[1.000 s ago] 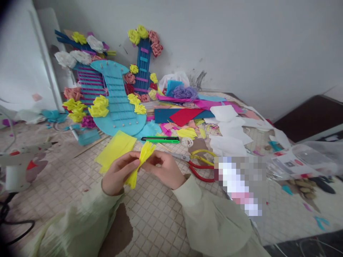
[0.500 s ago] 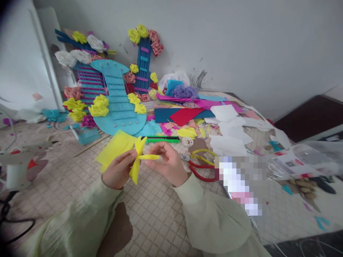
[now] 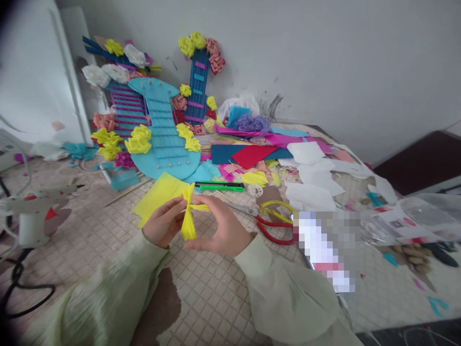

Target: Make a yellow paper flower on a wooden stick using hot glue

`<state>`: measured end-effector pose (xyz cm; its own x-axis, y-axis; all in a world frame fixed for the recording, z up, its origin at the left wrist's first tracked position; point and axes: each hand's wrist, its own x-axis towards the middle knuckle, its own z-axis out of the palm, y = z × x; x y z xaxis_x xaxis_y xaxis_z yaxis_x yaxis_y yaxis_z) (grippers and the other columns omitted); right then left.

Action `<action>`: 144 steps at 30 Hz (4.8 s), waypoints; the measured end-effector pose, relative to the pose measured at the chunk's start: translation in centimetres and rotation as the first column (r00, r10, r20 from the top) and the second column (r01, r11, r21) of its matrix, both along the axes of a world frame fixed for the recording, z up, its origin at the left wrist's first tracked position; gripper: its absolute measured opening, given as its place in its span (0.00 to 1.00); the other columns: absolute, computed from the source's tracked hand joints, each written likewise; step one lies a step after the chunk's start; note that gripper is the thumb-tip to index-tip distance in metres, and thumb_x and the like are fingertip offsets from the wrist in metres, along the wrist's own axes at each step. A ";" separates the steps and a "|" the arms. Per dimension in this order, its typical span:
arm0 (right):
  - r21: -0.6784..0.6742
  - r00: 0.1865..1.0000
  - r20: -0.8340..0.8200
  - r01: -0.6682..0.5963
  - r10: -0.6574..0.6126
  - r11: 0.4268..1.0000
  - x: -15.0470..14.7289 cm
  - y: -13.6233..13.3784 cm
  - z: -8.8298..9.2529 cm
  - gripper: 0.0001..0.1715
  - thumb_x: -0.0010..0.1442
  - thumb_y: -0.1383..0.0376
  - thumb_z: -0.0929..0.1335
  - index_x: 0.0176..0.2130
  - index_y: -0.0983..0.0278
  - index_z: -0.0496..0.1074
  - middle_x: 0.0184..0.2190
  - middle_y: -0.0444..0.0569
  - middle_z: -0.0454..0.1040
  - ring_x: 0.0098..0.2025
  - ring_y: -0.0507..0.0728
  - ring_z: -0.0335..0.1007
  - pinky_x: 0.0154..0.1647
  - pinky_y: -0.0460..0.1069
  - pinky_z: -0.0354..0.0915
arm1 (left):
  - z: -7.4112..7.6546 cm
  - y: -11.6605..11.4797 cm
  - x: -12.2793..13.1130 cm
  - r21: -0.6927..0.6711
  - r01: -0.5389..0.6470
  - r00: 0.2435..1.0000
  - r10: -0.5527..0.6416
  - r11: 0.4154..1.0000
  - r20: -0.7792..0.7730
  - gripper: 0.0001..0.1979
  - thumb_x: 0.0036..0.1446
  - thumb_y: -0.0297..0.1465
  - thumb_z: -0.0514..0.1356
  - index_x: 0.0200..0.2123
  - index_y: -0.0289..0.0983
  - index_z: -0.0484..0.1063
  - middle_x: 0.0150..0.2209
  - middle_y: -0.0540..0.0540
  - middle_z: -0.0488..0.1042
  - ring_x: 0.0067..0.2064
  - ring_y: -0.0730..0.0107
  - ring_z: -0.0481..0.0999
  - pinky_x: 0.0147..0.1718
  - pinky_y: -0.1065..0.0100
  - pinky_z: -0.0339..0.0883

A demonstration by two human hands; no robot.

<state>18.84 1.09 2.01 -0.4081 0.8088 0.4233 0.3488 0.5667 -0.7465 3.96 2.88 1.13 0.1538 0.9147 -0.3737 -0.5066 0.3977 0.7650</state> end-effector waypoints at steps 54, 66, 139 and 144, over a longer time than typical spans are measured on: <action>-0.019 0.917 -0.083 0.390 -0.391 0.920 2.0 1.8 -0.6 0.05 0.45 0.66 0.69 0.28 0.63 0.73 0.28 0.46 0.76 0.32 0.53 0.71 0.36 0.48 0.67 | 0.3 -0.1 -1.4 0.601 0.581 0.657 0.120 0.548 -0.744 0.17 0.45 0.29 0.59 0.41 0.37 0.63 0.39 0.44 0.68 0.36 0.70 0.70 0.32 0.67 0.68; 0.154 0.985 0.038 0.162 -0.170 0.975 1.3 1.4 -0.8 0.03 0.48 0.67 0.68 0.29 0.63 0.72 0.28 0.47 0.75 0.33 0.53 0.69 0.36 0.48 0.65 | -0.6 0.0 -1.3 0.670 0.655 0.436 0.550 0.348 -0.712 0.23 0.45 0.25 0.56 0.47 0.37 0.60 0.43 0.42 0.66 0.46 0.63 0.64 0.44 0.60 0.61; 0.201 0.991 -0.008 0.133 -0.134 0.970 1.0 1.2 -0.5 0.05 0.49 0.67 0.68 0.30 0.60 0.73 0.27 0.45 0.75 0.31 0.53 0.69 0.33 0.49 0.66 | 0.1 0.1 -1.8 0.679 0.553 0.547 0.405 0.483 -0.733 0.05 0.45 0.31 0.60 0.29 0.39 0.74 0.27 0.49 0.78 0.26 0.72 0.76 0.25 0.74 0.70; 0.205 0.990 -0.023 0.141 -0.139 0.969 0.9 1.0 -0.6 0.05 0.49 0.69 0.68 0.29 0.62 0.74 0.25 0.46 0.75 0.29 0.53 0.69 0.31 0.48 0.66 | 0.2 0.1 -1.8 0.675 0.577 0.530 0.418 0.461 -0.738 0.05 0.46 0.30 0.60 0.28 0.37 0.74 0.26 0.48 0.77 0.26 0.72 0.75 0.24 0.74 0.69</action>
<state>19.70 2.14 1.42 -0.2928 0.7529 0.5894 0.4297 0.6543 -0.6223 2.18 2.94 1.32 0.3764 0.7784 0.5024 0.4368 -0.6274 0.6447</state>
